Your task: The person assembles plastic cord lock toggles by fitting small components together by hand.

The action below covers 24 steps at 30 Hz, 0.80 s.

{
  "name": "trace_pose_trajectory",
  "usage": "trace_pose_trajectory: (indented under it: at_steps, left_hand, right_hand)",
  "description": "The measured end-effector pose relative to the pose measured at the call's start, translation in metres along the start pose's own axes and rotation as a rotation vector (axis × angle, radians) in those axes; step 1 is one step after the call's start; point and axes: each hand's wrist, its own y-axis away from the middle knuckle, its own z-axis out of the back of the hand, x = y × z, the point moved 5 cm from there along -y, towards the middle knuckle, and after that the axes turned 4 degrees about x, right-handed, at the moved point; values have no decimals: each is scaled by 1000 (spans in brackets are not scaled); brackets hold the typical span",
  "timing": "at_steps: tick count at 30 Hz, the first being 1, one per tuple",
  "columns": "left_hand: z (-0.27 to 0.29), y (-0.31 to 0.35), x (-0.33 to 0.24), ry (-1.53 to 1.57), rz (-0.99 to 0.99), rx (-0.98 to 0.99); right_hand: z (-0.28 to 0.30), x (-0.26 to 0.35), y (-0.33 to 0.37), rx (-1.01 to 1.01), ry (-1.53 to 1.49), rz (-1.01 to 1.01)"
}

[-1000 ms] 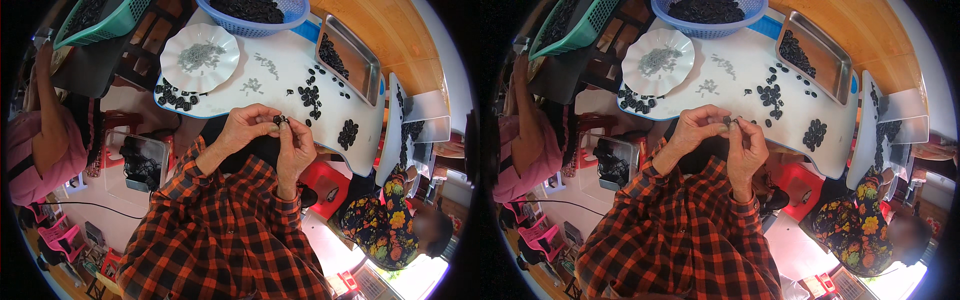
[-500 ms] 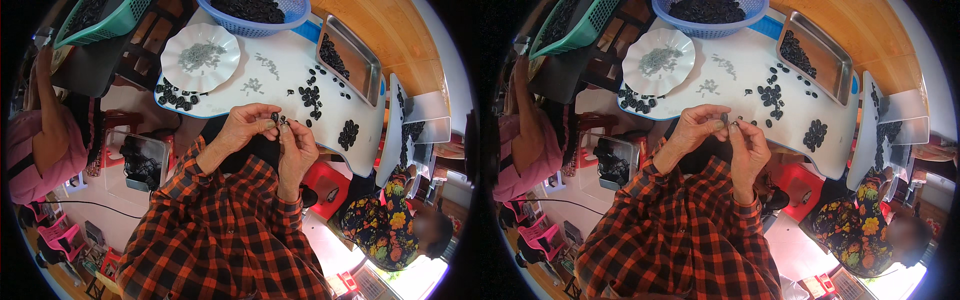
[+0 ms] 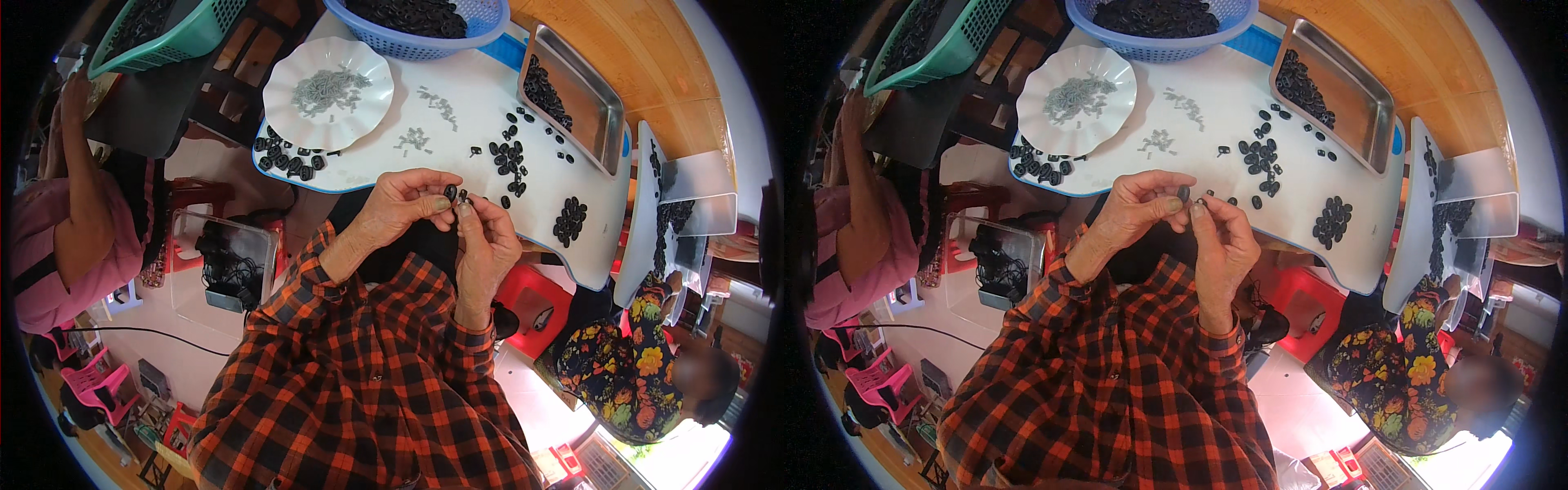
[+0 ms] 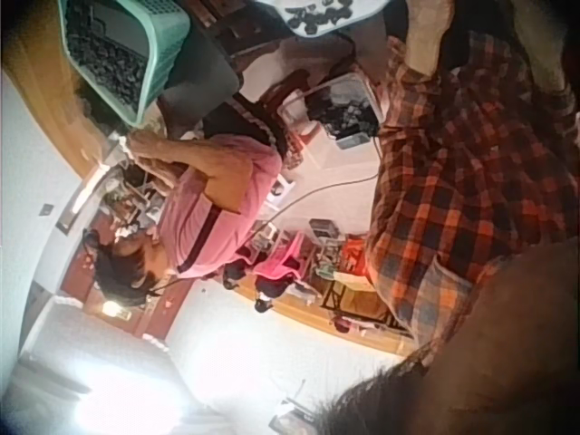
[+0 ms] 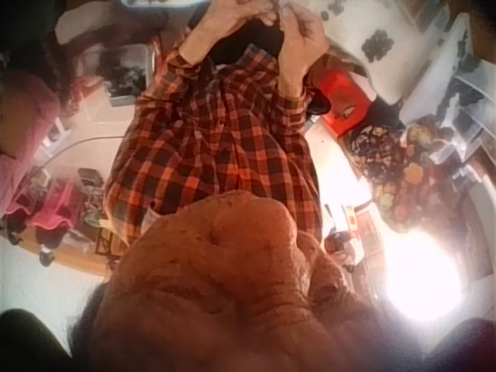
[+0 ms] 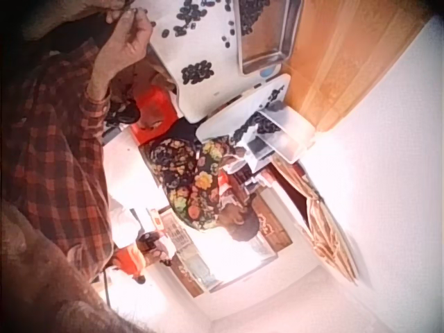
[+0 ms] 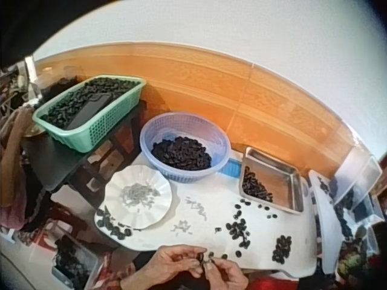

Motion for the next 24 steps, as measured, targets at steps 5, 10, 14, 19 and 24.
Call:
trace_pose_trajectory:
  at_steps: [5, 10, 14, 19, 24]
  left_hand:
    - [2, -1, 0, -23, 1, 15]
    - [3, -2, 5, 330, 27, 130]
    - [2, -1, 5, 442, 37, 146]
    - [4, 0, 4, 380, 26, 131]
    - [3, 1, -3, 213, 13, 99]
  right_hand:
    - [0, 1, 0, 10, 11, 2]
    - [-4, 4, 3, 27, 15, 9]
    - [-8, 9, 6, 40, -27, 35]
    - [-8, 10, 6, 36, 11, 38]
    - [-7, 9, 5, 21, -11, 30]
